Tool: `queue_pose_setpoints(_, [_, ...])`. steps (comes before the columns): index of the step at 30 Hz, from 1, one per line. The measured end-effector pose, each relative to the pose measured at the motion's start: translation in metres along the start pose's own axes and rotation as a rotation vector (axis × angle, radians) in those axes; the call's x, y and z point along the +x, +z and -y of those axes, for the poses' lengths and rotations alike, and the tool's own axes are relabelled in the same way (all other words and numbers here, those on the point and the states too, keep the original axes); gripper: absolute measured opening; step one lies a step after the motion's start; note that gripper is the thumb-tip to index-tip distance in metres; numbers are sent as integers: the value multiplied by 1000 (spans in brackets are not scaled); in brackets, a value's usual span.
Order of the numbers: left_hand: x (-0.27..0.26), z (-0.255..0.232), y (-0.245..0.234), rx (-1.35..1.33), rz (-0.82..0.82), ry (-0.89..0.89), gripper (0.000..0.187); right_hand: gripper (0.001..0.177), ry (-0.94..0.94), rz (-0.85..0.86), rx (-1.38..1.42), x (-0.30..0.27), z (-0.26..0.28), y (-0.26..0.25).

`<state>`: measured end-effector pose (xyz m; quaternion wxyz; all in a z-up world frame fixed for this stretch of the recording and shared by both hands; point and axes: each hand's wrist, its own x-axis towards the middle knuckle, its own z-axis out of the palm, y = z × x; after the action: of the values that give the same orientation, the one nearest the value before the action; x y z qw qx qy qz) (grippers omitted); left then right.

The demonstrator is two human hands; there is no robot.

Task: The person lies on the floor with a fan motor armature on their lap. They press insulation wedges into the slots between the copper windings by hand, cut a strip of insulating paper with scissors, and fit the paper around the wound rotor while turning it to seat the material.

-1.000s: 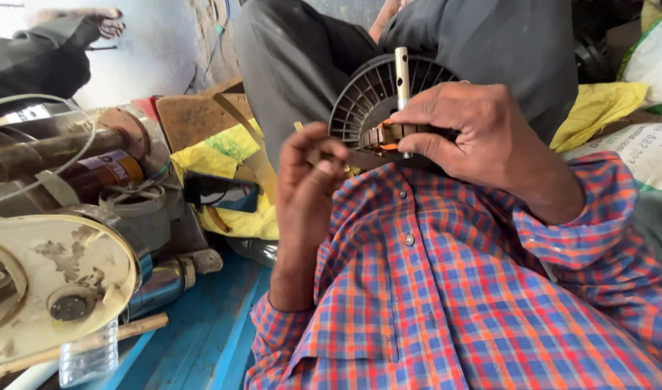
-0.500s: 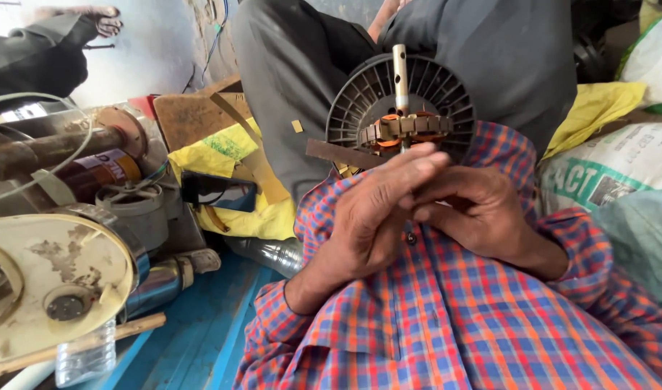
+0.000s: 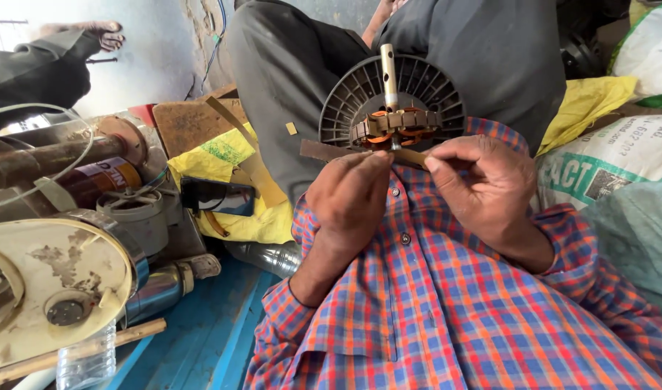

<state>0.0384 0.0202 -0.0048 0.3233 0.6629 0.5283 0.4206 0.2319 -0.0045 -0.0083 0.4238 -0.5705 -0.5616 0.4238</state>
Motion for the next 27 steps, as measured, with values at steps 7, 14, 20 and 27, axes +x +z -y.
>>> queue_pose_setpoints(7, [9,-9,9,103,70,187,29,18,-101,-32,-39,10,4,0])
queue_pose_setpoints(14, [9,-5,18,15,33,39,37,30,-108,-16,-28,17,0,1])
queue_pose_setpoints(20, [8,-2,19,68,86,161,40,34,-111,-48,83,14,-1,5])
queue_pose_setpoints(27, [13,4,22,18,64,228,35,43,-136,-31,165,7,-11,10])
